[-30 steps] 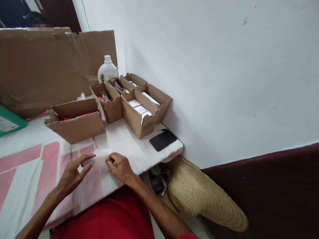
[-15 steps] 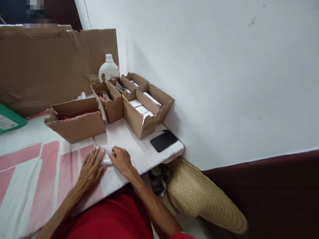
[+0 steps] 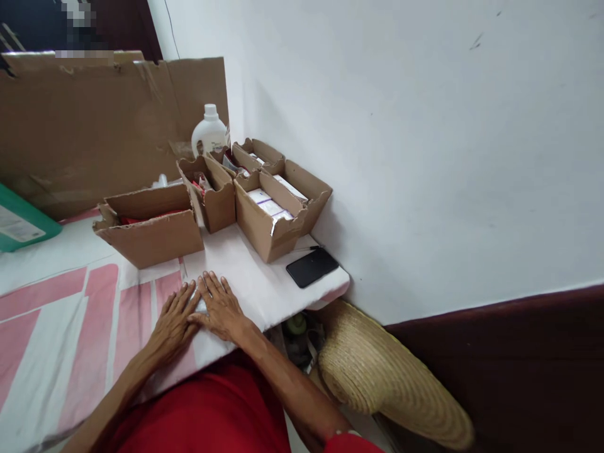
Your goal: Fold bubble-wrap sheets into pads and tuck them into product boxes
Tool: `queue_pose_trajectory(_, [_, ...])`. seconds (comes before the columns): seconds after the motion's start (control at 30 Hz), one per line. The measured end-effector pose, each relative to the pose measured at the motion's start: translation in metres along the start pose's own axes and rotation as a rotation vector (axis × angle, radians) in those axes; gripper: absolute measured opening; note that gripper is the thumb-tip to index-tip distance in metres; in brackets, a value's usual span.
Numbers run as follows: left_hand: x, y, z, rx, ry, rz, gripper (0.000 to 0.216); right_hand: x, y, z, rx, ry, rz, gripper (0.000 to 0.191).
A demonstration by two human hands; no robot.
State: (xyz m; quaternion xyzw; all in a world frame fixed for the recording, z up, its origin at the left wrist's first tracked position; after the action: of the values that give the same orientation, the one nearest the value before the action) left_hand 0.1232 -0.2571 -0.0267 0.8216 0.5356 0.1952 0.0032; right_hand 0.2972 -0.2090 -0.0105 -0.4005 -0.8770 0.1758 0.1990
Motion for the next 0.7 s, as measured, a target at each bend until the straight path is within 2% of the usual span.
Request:
queue_pose_trajectory(0.1, [0.004,-0.003,-0.004,-0.01,0.012,0.008,0.071,-0.002,0.002,-0.008,0.037,0.007,-0.012,0.088])
queue_pose_trajectory(0.2, [0.008,-0.007,-0.007,-0.028,0.033,0.036,0.075,-0.005,0.002,-0.022,0.026,0.116,-0.072,0.088])
queue_pose_trajectory(0.33, [0.01,-0.012,-0.01,-0.047,0.06,0.095,0.076,-0.006,0.003,-0.026,-0.043,0.194,-0.154,0.066])
queue_pose_trajectory(0.43, [0.013,-0.014,-0.014,-0.047,0.09,0.128,0.072,-0.003,0.005,-0.018,-0.158,0.189,-0.221,0.034])
queue_pose_trajectory(0.5, [0.018,-0.012,-0.023,-0.05,0.12,0.151,0.064,0.0,0.004,-0.017,-0.222,0.198,-0.266,0.014])
queue_pose_trajectory(0.53, [0.022,-0.01,-0.03,-0.054,0.148,0.152,0.06,0.002,0.004,-0.021,-0.227,0.217,-0.274,0.013])
queue_pose_trajectory(0.6, [0.034,-0.008,-0.053,-0.057,0.238,0.109,0.055,0.007,0.001,-0.043,-0.161,0.279,-0.252,0.017])
queue_pose_trajectory(0.7, [0.058,-0.013,-0.1,0.001,0.463,-0.018,0.065,0.026,-0.01,-0.108,0.06,0.356,-0.191,0.017])
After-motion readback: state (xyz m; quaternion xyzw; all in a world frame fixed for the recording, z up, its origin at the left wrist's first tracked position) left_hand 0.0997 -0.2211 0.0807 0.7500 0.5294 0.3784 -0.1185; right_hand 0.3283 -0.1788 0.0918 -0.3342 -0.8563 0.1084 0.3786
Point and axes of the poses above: each hand's wrist, its own x-axis towards the middle knuckle, its own z-axis out of the palm, y = z × x, the point moved 2 cm from there along x, towards the middle knuckle, and after that the axes turned 5 degrees about y, right-handed, at the moved point
